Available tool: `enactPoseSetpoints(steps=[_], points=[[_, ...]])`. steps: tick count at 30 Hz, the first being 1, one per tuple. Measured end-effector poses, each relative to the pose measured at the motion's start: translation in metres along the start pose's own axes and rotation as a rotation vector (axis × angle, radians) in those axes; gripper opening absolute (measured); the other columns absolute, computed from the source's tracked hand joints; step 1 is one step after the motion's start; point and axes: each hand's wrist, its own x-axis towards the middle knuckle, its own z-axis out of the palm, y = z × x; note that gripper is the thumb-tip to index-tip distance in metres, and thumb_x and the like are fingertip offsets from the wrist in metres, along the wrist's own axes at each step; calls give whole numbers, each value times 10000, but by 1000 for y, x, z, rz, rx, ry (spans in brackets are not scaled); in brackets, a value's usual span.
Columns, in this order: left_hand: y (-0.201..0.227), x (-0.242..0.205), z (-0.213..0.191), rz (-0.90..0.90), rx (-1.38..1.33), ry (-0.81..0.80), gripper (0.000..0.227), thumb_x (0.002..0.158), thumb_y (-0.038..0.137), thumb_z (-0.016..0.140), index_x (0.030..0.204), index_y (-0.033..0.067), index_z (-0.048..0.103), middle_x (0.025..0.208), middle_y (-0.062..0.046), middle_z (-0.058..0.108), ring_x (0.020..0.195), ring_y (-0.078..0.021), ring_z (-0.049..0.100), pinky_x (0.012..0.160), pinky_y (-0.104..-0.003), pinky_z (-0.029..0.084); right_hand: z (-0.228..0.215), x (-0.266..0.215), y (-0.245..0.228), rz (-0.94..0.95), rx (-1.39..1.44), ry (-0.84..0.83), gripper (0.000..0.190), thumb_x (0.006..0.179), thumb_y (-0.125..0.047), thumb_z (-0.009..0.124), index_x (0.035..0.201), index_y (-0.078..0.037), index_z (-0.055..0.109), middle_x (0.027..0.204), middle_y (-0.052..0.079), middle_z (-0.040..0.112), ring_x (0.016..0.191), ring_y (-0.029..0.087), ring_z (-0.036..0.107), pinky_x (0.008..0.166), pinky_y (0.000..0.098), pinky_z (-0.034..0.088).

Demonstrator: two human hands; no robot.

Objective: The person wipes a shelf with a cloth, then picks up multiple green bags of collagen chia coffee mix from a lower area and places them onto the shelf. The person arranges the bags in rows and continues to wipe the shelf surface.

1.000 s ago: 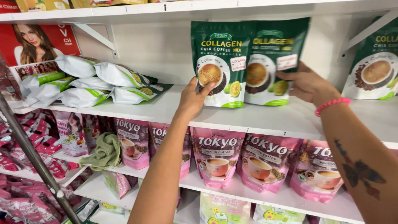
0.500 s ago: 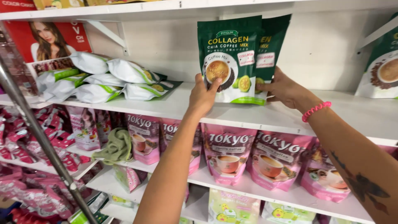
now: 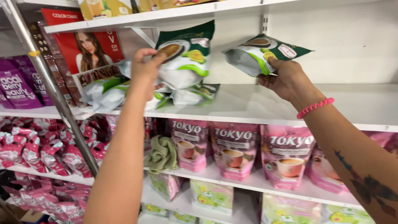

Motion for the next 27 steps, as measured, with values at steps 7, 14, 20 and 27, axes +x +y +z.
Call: enactPoseSetpoints(steps=[7,14,20,27], points=[[1,68,-121,-194,-168,-86,168,931,257,636,1051,159,704,965,-13,713,867,-185,641,575,-341,541,91,9,48,-60,58,39,299,1043,-274,474,1186,-33,579,922,100,584,781,211,562,703,396,561],[17,74,-153,-199,-306,-149,170,937,253,707,1057,132,713,993,0,728,867,-134,703,655,-301,620,156,66,70,103,257,-124,366,1071,-229,368,1152,63,572,936,191,625,742,234,567,628,342,535],[25,70,-171,-109,-226,-269,343,803,250,862,1082,96,738,1048,17,737,872,-85,699,676,-233,613,199,61,63,118,103,-154,670,968,-584,444,1172,39,581,873,116,627,767,208,532,696,355,498],[31,73,-185,34,-269,-105,462,771,340,891,1121,88,726,1036,-3,734,839,-89,688,645,-217,578,216,74,81,-224,-780,-101,955,802,-827,542,1212,8,756,1020,147,729,869,213,539,802,380,463]])
